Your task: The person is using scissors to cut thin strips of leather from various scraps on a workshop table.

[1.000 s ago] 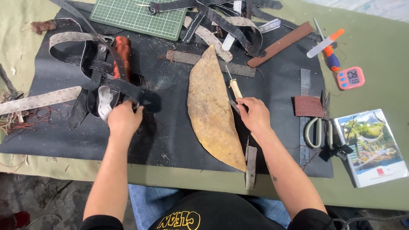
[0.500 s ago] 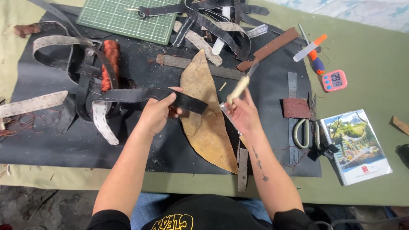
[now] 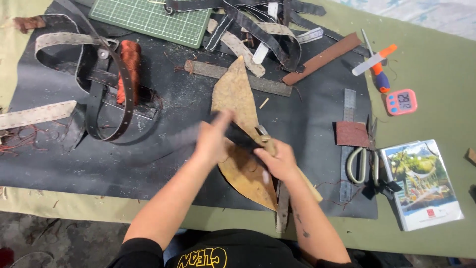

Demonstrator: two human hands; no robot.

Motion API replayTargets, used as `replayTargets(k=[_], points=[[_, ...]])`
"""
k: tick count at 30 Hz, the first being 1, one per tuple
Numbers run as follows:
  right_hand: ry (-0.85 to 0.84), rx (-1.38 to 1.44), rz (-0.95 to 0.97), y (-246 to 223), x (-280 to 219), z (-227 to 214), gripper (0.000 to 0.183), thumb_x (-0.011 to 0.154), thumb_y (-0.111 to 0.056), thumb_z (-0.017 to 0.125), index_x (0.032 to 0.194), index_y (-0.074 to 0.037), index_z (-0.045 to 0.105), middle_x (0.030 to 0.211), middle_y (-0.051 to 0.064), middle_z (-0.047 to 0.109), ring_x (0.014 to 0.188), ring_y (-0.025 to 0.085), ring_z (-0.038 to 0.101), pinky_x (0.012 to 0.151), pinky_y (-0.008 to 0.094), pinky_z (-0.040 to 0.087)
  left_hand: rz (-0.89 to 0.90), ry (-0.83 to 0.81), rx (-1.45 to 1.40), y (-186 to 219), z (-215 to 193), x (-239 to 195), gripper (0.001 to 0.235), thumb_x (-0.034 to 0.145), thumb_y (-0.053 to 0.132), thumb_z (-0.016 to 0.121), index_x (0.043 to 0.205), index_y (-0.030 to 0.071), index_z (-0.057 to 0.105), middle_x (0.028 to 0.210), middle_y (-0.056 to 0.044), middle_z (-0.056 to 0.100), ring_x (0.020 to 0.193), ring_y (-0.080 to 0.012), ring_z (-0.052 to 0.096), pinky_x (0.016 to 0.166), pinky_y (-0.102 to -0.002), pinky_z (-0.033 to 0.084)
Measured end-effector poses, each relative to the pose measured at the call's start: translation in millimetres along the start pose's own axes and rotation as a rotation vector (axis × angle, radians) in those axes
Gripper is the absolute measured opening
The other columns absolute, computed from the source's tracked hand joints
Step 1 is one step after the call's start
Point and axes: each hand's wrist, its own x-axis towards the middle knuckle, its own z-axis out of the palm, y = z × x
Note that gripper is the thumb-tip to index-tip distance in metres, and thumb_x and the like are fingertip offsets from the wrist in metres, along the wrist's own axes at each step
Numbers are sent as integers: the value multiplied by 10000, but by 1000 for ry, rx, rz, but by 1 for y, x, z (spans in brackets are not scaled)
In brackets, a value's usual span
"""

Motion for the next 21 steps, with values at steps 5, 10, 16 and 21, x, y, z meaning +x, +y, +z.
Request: replayTargets(k=[5,10,16,21], points=[[297,-80,-62,-57,-24,-80,174,841,-134,879,942,-84,747,763,102,715,695,184,656,679,349,524,320,-137,-559,40,-66,24,313,1040,302,595,1122,22,709,852,-172,710,855,-259,731,877,-340,567],[445,-187,-19,-15,-35,-145,127,905,-107,853,909,-125,727,702,36,638,675,126,564,666,297,462,416,-216,-386,42,-78,5,284,1061,269,550,1196,65,695,1003,-211,768,935,-227,754,806,-281,558],[581,-164,26,30,-52,-175,144,930,-113,857,966,-106,718,719,45,613,688,121,538,666,278,449,555,-220,-173,21,-72,17,265,1041,277,590,1184,110,738,981,-127,795,836,-126,731,642,-155,486],[572,-176,11,29,-63,-176,134,941,-91,855,968,-73,725,732,72,612,704,144,540,682,298,431,514,-296,-118,24,-76,9,329,1023,335,631,1199,81,743,934,-141,768,783,-172,709,674,-289,602]])
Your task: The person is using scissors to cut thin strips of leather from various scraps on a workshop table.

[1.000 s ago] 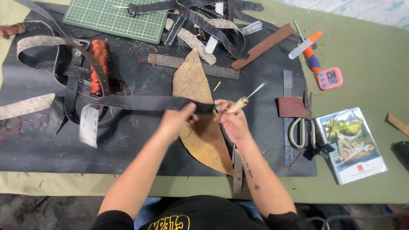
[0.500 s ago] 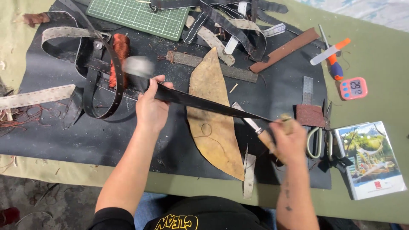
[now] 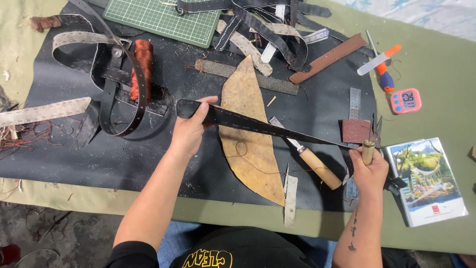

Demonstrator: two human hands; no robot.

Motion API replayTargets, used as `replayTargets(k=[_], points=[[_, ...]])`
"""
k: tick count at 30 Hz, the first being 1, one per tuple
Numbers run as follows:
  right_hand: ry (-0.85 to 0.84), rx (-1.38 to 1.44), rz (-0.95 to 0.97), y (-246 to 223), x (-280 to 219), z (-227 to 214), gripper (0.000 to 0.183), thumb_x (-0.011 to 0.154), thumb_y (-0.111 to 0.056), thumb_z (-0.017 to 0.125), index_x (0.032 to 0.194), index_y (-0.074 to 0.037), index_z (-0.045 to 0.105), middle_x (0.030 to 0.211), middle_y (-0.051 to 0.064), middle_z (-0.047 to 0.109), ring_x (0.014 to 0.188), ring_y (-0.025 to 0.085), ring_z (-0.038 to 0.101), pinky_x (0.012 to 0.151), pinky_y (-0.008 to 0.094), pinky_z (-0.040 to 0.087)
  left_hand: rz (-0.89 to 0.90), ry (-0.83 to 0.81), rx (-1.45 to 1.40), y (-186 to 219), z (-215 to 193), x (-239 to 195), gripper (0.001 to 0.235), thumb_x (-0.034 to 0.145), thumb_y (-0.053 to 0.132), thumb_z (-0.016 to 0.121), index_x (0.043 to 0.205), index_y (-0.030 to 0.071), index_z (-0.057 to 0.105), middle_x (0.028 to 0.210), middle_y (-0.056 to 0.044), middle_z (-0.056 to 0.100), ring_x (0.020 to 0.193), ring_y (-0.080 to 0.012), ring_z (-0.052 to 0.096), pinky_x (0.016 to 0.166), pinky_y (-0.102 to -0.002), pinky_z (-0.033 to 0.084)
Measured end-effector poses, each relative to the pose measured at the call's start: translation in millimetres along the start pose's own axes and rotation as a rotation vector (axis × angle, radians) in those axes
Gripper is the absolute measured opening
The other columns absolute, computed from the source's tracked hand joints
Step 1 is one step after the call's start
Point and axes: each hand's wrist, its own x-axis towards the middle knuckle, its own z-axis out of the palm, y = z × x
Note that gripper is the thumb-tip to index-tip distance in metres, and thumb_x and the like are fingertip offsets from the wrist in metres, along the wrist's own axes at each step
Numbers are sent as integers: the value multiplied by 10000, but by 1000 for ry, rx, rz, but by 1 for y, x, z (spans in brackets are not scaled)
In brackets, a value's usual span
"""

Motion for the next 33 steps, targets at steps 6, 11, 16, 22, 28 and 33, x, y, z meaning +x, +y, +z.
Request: replayTargets(k=[6,11,16,22,28,33], points=[[6,13,22,-9,-4,-2,129,949,-100,849,980,-84,725,751,54,625,726,123,539,691,280,427,-40,-64,53,-2,-9,-3,283,1006,315,672,1158,101,777,599,-61,573,487,-113,560,467,-207,479],[-73,171,146,-107,-12,-1,165,906,-166,832,1005,-121,708,827,6,635,790,103,527,749,280,458,-42,121,136,41,-15,-5,207,1024,262,630,1103,149,785,620,-83,539,441,-129,533,430,-218,490],[-425,45,255,-152,12,7,232,827,-304,721,959,-113,727,904,-39,632,853,112,540,802,280,398,-65,389,-48,64,-50,2,211,965,317,725,1028,133,806,790,-27,597,453,-55,384,426,-193,315],[-789,89,259,-185,25,52,224,840,-193,786,1049,-121,749,909,-27,664,742,72,533,619,225,434,1,467,-130,68,-110,-4,215,983,375,728,1100,204,787,778,-56,542,594,-134,512,557,-241,389],[-924,392,291,-175,6,103,304,887,4,708,1185,33,653,1037,167,752,717,223,687,752,339,620,142,483,-173,70,-156,-8,47,1121,224,555,1144,185,543,976,2,564,950,-162,765,761,-218,600],[-801,440,258,-158,0,117,250,929,-46,701,1176,-14,676,1029,143,746,802,161,694,782,279,636,271,661,-5,40,-150,-4,469,1056,207,645,1476,270,445,1287,37,637,1056,-156,749,934,-294,565]])
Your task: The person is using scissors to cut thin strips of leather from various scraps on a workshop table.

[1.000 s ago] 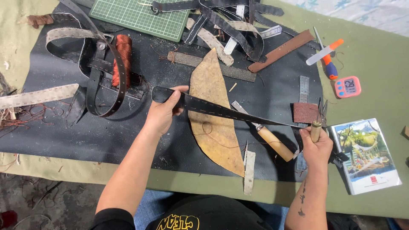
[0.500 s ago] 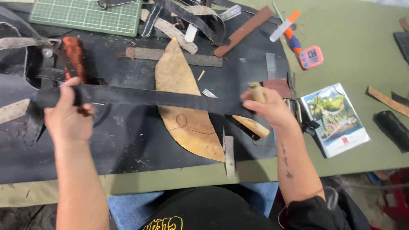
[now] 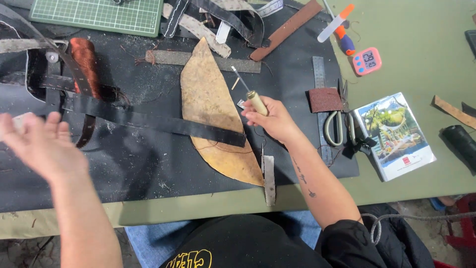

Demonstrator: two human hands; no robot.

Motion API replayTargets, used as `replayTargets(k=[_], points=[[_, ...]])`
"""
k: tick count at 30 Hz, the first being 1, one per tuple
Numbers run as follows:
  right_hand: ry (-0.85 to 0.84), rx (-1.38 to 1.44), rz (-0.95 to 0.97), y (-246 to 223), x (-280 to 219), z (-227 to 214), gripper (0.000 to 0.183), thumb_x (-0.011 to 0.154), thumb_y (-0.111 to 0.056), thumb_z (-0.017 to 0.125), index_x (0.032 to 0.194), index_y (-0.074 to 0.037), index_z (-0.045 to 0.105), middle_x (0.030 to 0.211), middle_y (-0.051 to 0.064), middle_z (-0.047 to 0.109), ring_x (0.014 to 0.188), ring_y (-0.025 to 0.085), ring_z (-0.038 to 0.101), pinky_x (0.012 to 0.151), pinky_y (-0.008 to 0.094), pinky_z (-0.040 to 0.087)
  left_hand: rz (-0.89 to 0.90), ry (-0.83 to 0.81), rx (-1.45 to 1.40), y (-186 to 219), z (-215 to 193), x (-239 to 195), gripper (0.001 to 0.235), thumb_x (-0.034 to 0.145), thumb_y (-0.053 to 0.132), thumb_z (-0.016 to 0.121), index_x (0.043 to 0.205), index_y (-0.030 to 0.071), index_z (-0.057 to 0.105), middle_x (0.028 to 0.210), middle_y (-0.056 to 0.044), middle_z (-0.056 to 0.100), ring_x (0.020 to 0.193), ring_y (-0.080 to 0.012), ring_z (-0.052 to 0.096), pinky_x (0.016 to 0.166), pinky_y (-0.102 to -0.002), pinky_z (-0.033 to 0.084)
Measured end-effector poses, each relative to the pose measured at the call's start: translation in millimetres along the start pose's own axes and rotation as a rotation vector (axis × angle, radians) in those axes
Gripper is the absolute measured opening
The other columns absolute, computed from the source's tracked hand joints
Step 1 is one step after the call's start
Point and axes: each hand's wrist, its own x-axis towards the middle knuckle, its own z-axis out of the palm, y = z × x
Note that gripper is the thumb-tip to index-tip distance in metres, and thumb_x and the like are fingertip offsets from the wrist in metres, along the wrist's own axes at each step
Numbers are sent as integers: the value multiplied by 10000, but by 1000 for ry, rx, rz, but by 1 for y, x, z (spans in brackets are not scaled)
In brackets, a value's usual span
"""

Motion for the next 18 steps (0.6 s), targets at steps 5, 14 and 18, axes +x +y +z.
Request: replayTargets(k=[5,14,18], points=[[129,43,-71,51,9,-16,259,903,-85,769,1149,-48,696,846,85,705,640,114,649,637,240,600,535,-409,503,-18,67,-95,287,940,-80,647,1175,83,623,1172,-75,570,1119,-270,567,1003,-376,460],[231,239,-217,82,6,-31,239,956,-71,727,1172,17,680,746,109,624,547,83,566,548,240,565,772,-1113,738,-102,136,-200,276,820,149,799,1090,108,760,1140,-144,685,1064,-385,664,936,-493,504],[250,292,-256,81,5,-30,229,954,-70,730,1160,19,685,733,85,612,554,68,556,570,237,557,786,-1253,998,-119,139,-218,459,898,294,738,1271,31,687,1312,-211,600,1322,-380,507,1114,-505,361]])
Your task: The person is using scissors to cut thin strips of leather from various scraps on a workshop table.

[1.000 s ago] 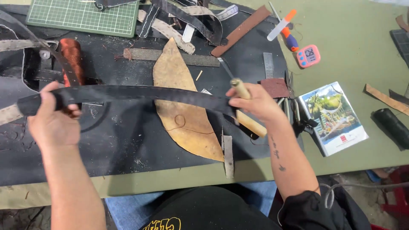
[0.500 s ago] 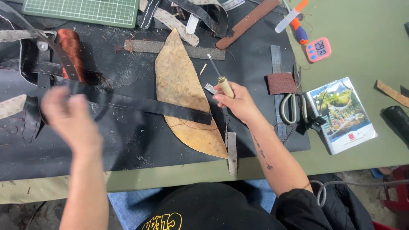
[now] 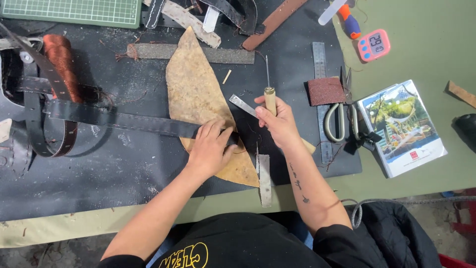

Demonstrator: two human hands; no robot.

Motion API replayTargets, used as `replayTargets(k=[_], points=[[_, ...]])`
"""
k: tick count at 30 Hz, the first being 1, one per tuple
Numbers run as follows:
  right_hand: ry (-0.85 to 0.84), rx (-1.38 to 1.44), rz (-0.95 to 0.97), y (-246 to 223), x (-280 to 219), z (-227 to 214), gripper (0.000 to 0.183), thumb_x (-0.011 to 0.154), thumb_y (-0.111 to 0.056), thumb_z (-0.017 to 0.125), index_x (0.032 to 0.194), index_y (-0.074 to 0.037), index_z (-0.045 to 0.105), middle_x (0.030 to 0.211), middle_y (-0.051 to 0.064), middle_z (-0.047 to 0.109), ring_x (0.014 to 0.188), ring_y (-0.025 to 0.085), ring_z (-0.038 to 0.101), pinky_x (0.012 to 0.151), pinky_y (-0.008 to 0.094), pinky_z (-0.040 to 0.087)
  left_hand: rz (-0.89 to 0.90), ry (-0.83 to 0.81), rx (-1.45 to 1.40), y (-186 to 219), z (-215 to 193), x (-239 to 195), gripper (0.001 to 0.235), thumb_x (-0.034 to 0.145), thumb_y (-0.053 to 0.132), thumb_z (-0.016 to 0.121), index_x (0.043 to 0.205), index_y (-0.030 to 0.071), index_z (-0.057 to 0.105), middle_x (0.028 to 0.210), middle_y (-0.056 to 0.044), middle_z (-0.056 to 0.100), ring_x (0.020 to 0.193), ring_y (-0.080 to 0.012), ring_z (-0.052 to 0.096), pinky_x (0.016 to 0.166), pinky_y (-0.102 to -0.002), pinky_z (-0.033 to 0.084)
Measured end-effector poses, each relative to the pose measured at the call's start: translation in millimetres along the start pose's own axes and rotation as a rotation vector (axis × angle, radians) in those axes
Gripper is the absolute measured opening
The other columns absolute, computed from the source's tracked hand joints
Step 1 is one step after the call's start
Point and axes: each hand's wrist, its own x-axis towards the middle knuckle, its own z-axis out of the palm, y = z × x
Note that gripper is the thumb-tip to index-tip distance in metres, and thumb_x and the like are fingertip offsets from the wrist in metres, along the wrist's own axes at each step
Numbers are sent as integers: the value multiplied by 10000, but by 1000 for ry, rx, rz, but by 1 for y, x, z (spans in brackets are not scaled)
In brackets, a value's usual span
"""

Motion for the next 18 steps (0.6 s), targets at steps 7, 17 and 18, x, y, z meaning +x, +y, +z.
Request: replayTargets(k=[7,17,18], points=[[-8,17,-26,3,-1,-4,235,958,-80,730,1170,10,686,741,75,606,582,64,550,574,226,549,-26,-33,21,-1,3,1,610,837,391,804,1281,-7,675,1396,-231,537,1404,-394,416,1163,-522,305],[18,-102,-109,8,-10,5,204,948,-70,734,1144,-24,700,796,74,640,599,75,573,561,228,559,7,10,121,-11,20,-9,314,903,388,716,1086,134,733,1156,-80,605,1186,-269,547,1025,-448,397],[41,-145,-128,6,-11,7,201,945,-72,734,1139,-38,697,832,66,654,614,76,598,570,221,576,14,13,127,-11,17,-9,273,931,367,687,1080,144,738,1135,-71,614,1159,-258,562,997,-434,406]])
